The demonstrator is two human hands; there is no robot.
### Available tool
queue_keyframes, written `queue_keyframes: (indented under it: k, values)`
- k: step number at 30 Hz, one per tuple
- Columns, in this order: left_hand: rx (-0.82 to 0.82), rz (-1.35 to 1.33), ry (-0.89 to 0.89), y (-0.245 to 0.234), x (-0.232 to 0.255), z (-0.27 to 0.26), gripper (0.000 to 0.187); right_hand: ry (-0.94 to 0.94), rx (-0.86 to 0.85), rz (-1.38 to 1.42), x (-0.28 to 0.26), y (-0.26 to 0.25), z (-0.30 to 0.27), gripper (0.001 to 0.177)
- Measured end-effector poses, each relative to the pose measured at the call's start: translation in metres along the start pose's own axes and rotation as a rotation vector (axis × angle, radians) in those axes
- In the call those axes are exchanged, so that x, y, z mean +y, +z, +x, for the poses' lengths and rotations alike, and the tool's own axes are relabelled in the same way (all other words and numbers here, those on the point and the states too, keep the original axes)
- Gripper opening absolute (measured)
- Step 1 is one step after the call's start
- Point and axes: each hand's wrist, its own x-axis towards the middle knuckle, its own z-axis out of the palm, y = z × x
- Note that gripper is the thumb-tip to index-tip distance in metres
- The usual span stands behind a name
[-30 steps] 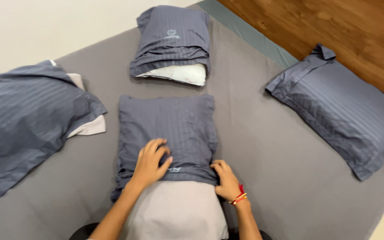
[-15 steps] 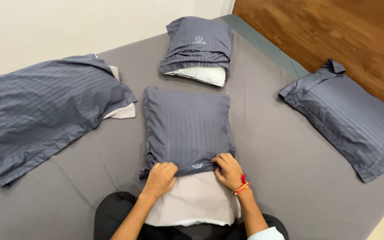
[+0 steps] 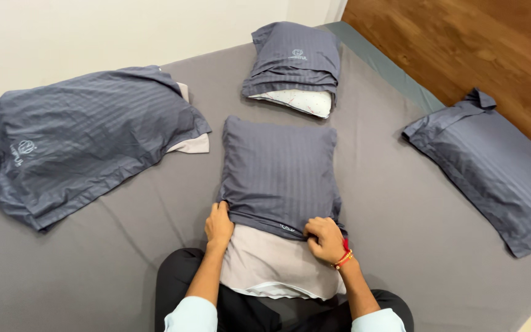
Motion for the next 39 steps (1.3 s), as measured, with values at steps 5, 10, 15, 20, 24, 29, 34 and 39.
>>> queue_keyframes:
  k: [5, 10, 15, 20, 24, 29, 34, 39]
  values:
    - [-0.064, -0.106, -0.156, 0.023, -0.022, 0.025, 0.032, -0.009, 0.074, -0.063, -0.025, -0.001, 0.007, 0.035]
    - [-0.343, 0.140, -0.159, -0.010, -0.006, -0.002, 0.040, 0.079, 0.110, -0.120, 0.001, 0.020, 0.007, 0.038]
    - [-0.199, 0.286, 0.121, -0.069, 0.024, -0.072, 0.042, 0.138, 0.138, -0.153, 0.021, 0.032, 0.002, 0.036]
    - [0.294, 0.067, 0.688, -0.078, 0.030, -0.077, 0.045, 0.059, 0.083, -0.124, 0.015, 0.022, 0.000, 0.028]
    - [0.105, -0.127, 0.621, -0.055, 0.022, -0.073, 0.044, 0.033, 0.061, -0.029, -0.002, 0.013, 0.001, 0.028]
    - [-0.360, -0.256, 0.473, -0.053, 0.015, -0.079, 0.037, -0.011, 0.253, 0.025, -0.003, 0.014, 0.006, 0.031]
    - [-0.283, -0.297, 0.293, -0.072, 0.038, -0.064, 0.041, 0.113, 0.004, 0.167, 0.019, 0.024, 0.000, 0.029]
    - [0.028, -0.284, 0.691, -0.056, 0.048, -0.044, 0.034, 0.287, -0.091, 0.358, -0.009, 0.005, 0.001, 0.024]
